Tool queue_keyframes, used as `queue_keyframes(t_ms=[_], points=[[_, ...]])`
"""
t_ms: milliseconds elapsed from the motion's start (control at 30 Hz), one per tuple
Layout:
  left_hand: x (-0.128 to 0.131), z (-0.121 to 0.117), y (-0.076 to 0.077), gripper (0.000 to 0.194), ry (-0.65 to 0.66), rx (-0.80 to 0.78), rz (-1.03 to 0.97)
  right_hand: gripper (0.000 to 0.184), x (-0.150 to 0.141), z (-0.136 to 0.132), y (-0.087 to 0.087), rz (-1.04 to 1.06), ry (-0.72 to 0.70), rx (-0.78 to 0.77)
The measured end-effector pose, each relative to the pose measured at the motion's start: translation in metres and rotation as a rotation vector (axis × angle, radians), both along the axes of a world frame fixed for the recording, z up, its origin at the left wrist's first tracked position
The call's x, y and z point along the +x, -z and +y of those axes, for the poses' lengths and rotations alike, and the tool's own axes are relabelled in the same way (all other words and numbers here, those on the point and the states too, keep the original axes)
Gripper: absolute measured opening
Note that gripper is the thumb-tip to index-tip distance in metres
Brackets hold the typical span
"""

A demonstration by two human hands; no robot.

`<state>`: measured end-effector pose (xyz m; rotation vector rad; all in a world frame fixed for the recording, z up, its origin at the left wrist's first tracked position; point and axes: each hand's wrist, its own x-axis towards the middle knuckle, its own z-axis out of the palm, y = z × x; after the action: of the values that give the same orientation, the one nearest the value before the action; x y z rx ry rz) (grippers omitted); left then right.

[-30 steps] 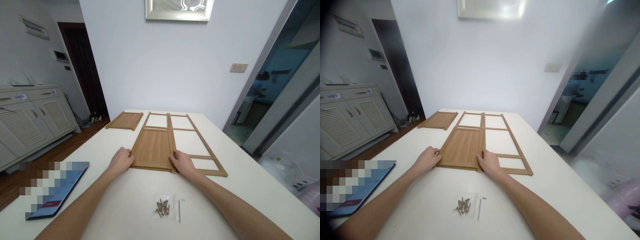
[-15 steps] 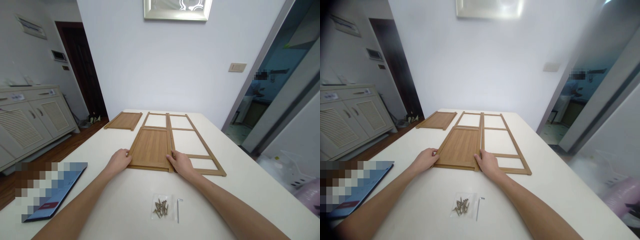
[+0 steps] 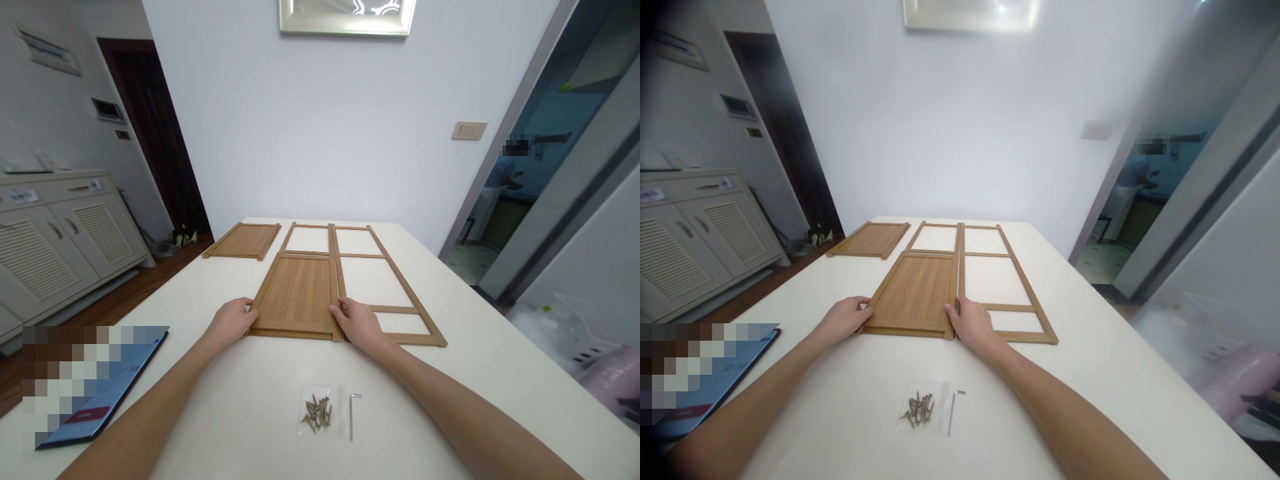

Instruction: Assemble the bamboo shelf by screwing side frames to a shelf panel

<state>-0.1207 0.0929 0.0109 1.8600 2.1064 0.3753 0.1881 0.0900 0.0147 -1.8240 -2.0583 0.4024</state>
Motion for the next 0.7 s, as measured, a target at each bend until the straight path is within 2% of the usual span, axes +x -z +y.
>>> queue_keyframes(t_ms=[133, 267, 367, 500, 700], points=[[-0.006, 0.006, 0.003, 0.043, 0.014, -0.010, -0.031, 0.046, 0.003, 0.002, -0.003, 0.097, 0.030, -0.003], [-0.011, 0.026, 0.002, 0.048, -0.007, 0.041, 0.043, 0.038, 0.007, 0.003, -0.004, 0.144, 0.052, 0.022], [-0.011, 0.051, -0.001, 0.052, -0.071, 0.077, 0.128, 0.033, 0.009, 0.004, -0.002, 0.183, 0.065, 0.043], [-0.008, 0.093, -0.007, 0.047, -0.148, 0.101, 0.219, 0.029, 0.012, 0.008, 0.003, 0.269, 0.091, 0.047], [-0.002, 0.153, -0.008, 0.048, -0.219, 0.131, 0.227, 0.027, 0.015, 0.011, 0.007, 0.325, 0.100, 0.024]])
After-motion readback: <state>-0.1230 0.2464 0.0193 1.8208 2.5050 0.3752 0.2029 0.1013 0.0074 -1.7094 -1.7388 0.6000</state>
